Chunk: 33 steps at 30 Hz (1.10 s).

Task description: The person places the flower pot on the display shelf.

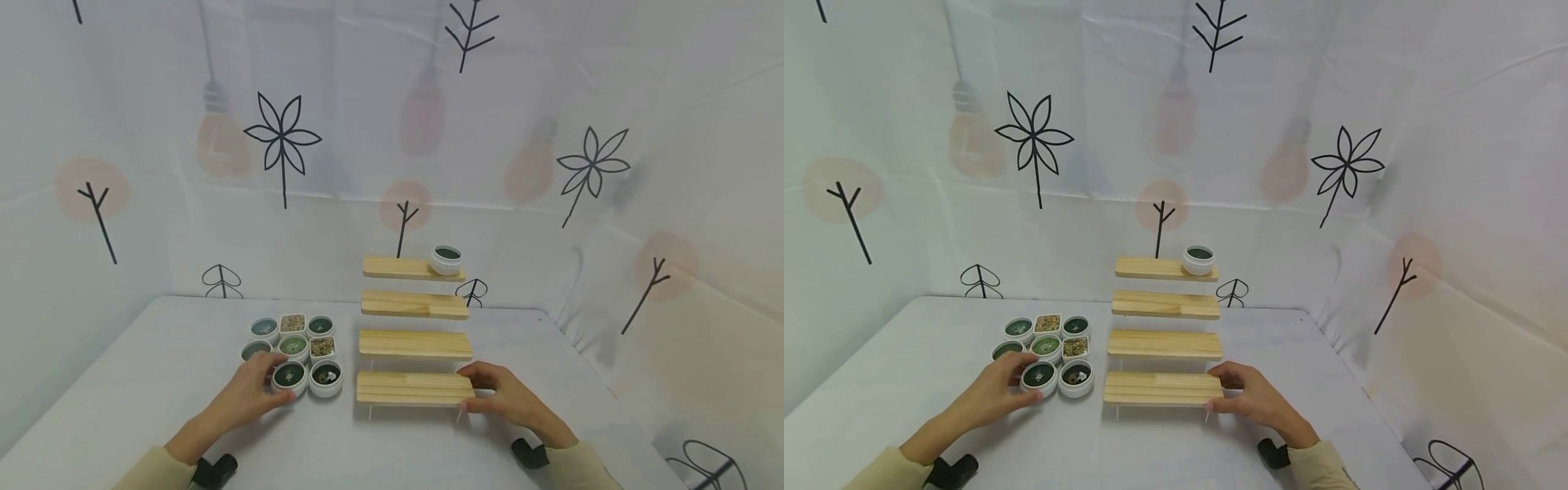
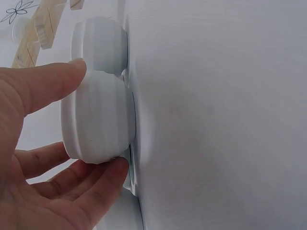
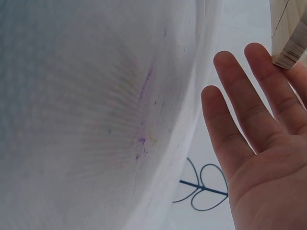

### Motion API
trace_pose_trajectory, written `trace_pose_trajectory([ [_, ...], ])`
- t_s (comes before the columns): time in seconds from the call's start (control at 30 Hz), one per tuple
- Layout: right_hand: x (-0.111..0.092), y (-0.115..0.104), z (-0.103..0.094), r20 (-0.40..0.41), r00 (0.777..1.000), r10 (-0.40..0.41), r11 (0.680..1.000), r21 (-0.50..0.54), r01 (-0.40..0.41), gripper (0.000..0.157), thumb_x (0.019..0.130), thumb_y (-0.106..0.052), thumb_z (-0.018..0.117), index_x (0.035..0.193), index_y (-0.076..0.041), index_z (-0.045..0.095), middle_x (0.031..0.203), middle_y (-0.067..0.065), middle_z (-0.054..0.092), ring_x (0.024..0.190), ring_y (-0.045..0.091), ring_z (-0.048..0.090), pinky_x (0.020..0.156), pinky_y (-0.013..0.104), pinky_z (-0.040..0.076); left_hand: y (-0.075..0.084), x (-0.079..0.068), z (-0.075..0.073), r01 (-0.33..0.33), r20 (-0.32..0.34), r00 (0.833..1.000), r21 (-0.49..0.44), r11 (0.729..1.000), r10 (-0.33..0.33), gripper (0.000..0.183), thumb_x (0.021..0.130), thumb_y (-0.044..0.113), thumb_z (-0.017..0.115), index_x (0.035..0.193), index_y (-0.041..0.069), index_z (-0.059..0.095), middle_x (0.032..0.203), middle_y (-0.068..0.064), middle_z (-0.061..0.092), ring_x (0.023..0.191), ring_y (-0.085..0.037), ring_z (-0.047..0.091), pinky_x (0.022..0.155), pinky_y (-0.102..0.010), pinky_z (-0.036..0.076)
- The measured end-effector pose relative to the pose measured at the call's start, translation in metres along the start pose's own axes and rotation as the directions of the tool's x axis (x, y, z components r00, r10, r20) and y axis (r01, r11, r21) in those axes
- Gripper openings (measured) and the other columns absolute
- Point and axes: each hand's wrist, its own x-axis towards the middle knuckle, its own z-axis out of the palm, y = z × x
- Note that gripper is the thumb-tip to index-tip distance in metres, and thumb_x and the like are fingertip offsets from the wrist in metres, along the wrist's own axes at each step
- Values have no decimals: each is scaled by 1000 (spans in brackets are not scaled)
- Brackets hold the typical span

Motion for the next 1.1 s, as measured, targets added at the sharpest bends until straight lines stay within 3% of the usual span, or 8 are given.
trace_pose_trajectory([
  [0.4,1,0,0,6,1000,8,1000,7,-8,38,79,-23,78,113,-14,64,106,2,65,97,18,64,86,34,51,1,5,1,68,44,997,6,998,-68,69,70,29,85,124,-3,56,119,-14,57,101,-23,57,88,-42,49],
  [1.1,-1,0,0,1,1000,-6,1000,21,6,39,79,-21,79,114,-13,63,107,2,65,96,18,64,86,33,51,-3,4,-3,45,53,998,-46,998,-43,64,69,28,85,119,-1,58,114,-11,60,96,-22,61,84,-40,52],
])
